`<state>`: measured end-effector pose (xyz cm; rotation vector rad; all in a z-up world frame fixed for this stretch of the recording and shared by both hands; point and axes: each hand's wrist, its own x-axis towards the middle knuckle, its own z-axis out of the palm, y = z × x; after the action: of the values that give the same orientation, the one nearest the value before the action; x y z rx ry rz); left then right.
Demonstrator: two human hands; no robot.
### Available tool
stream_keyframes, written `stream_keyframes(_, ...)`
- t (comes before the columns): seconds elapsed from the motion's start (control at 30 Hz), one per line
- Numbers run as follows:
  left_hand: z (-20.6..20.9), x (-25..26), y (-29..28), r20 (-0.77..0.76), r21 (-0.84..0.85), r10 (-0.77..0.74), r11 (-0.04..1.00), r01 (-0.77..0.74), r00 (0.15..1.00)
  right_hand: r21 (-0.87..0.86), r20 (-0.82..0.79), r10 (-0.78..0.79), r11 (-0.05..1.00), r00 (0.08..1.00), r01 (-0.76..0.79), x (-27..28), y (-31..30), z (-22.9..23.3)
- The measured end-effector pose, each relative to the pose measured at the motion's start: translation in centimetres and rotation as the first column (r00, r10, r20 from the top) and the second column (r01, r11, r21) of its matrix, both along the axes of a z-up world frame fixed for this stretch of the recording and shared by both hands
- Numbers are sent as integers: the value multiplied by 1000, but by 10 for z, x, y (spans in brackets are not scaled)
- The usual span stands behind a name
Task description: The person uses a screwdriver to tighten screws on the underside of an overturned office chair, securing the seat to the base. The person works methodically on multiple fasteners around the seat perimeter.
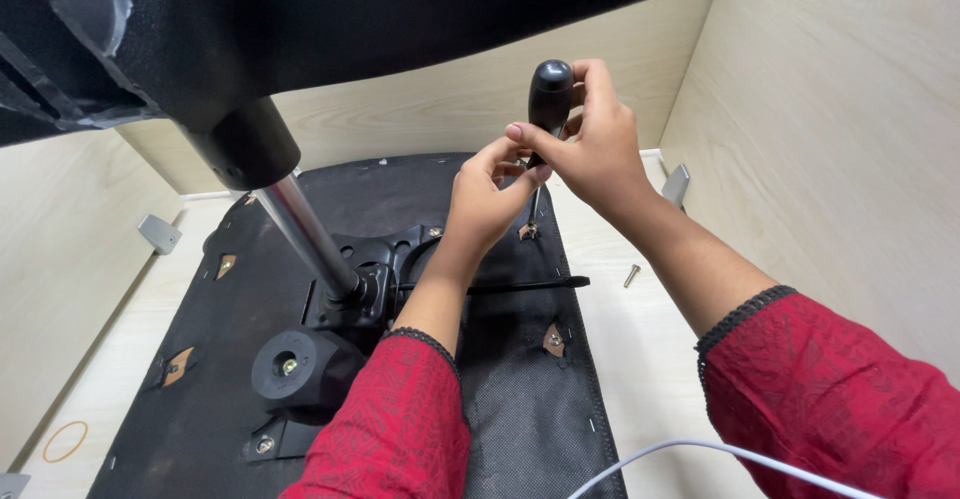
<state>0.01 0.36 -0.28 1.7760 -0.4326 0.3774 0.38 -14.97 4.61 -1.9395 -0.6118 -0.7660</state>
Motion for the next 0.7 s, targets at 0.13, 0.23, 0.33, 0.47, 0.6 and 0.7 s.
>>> stream_keyframes(0.13, -7, 7, 0, -47, -22, -42, 999, 41, 998, -59, 91, 21, 998, 996, -15, 0, -1, -1)
stream_keyframes(0.23, -16, 11, 1, -195, -31, -101, 995, 97, 976, -89, 122, 16, 996, 992, -5, 2, -1, -2)
stream_keyframes(0.33, -35, 13, 7, -402, 101, -156, 972, 213, 902, -98, 144, 14, 995, 989, 1, 1, -3, -3)
stream_keyframes(0.47, -64, 21, 10, -385, 417, -39, 884, 211, 922, -74, 46, -6, 997, 999, 10, 0, -6, 0)
stream_keyframes(0.6, -79, 34, 5, -199, 552, 60, 832, 61, 978, -81, -34, -30, 996, 999, 27, 2, -6, 2)
stream_keyframes(0.7, -78, 37, 1, -273, 605, 161, 796, 39, 948, -55, -30, 7, 998, 1000, -9, 4, -10, 1)
